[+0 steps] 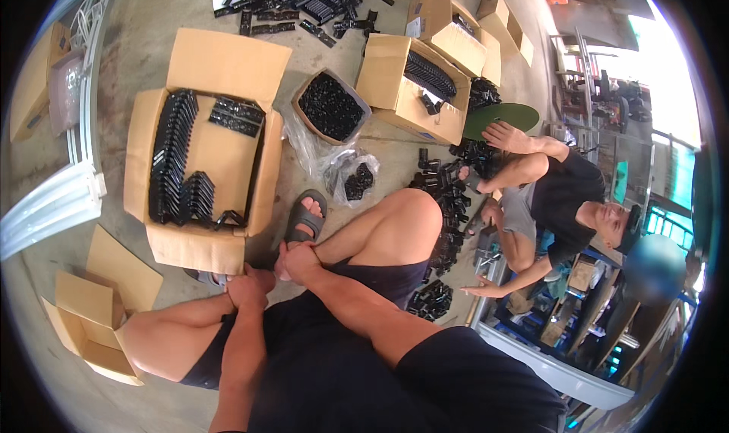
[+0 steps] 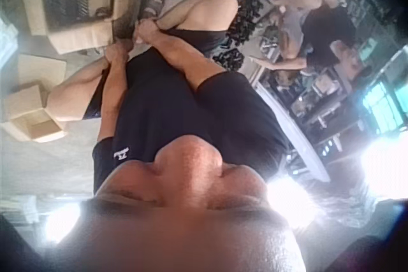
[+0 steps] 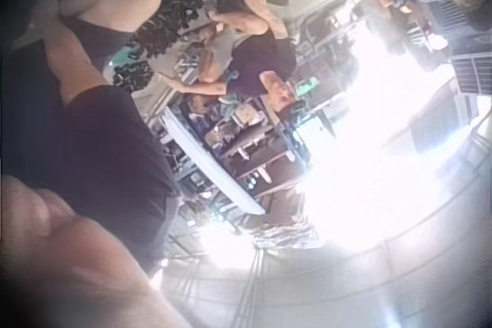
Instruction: The person sits on the floor and assembles small black plastic components by hand. They pick up individual parts from a cardboard box, connect them together, and place the assembled units back into the box. The process is repetitive and involves handling multiple identical items.
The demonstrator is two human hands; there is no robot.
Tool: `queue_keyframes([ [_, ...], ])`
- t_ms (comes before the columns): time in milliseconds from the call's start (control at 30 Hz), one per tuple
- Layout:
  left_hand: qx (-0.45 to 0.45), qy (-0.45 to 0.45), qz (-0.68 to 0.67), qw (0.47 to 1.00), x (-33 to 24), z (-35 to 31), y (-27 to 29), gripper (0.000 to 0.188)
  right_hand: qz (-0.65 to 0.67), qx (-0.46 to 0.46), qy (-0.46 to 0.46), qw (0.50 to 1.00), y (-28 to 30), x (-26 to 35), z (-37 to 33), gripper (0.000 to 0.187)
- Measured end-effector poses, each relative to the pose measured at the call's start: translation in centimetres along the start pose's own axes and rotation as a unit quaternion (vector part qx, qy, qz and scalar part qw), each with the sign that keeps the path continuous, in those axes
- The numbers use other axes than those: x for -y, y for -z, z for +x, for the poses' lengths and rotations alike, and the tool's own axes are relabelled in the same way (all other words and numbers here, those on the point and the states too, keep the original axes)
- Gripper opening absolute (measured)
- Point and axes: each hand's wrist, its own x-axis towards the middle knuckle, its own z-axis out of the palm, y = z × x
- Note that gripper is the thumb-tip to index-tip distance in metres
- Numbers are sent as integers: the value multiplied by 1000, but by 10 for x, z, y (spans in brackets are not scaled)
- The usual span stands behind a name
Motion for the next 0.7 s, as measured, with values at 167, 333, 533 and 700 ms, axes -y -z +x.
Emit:
queue_keyframes([
  [167, -58, -56, 131, 988, 36, 38, -53, 95, -7, 54, 71, 996, 9, 6, 2, 53],
  [333, -36, -35, 141, 989, 22, 23, -32, 102, -10, 75, 79, 994, 31, 0, -8, 46],
  [533, -13, -58, 156, 986, 25, 29, -37, 100, -47, 56, 72, 995, 33, 2, -18, 72],
  [700, -36, -75, 154, 985, 26, 31, -46, 98, -32, -1, 39, 999, 25, 5, -21, 73],
])
